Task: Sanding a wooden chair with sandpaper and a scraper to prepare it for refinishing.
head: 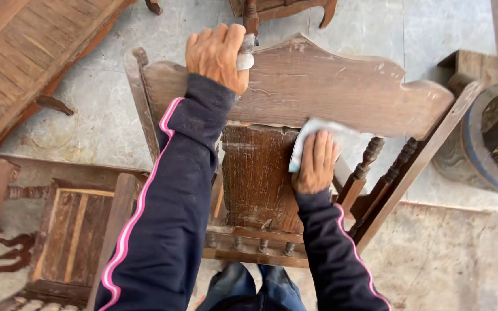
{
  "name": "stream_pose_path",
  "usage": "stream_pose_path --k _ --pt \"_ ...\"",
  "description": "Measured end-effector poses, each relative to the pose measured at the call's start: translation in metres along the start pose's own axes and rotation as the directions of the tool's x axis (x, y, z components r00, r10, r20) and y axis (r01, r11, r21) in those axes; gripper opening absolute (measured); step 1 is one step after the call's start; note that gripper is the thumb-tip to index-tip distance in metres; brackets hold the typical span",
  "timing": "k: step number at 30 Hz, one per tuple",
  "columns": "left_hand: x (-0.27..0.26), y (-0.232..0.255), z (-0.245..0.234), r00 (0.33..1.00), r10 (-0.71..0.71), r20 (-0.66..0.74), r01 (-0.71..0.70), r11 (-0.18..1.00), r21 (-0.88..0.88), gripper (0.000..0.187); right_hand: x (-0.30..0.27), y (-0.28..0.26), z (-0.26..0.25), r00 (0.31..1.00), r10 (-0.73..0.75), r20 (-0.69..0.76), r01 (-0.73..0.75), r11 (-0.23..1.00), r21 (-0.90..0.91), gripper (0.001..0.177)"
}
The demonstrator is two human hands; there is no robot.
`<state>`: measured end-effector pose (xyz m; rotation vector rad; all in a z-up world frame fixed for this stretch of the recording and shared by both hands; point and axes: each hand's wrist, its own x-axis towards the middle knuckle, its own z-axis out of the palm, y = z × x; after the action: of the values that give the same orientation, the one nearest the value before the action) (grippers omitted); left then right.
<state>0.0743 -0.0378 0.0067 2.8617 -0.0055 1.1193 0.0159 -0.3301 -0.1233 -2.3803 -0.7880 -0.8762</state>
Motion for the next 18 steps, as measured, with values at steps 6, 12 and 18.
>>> stream_pose_path --k 6,12,18 --pt "0.001 0.006 -0.015 0.965 0.129 -0.229 -0.135 0.991 -0.008 0.025 -0.268 -0.012 0.033 0.989 0.003 0.149 -0.011 0.999 0.052 0.043" --pt "0.001 0.005 -0.015 0.955 0.141 -0.262 -0.148 0.989 -0.007 0.028 -0.211 -0.016 0.048 0.995 0.090 -0.031 -0.090 0.996 -0.006 0.037" --pt "-0.003 -0.001 -0.012 0.947 0.182 -0.266 -0.189 0.982 0.003 0.045 -0.029 -0.010 0.006 0.990 0.123 -0.066 -0.125 0.992 -0.026 0.056"
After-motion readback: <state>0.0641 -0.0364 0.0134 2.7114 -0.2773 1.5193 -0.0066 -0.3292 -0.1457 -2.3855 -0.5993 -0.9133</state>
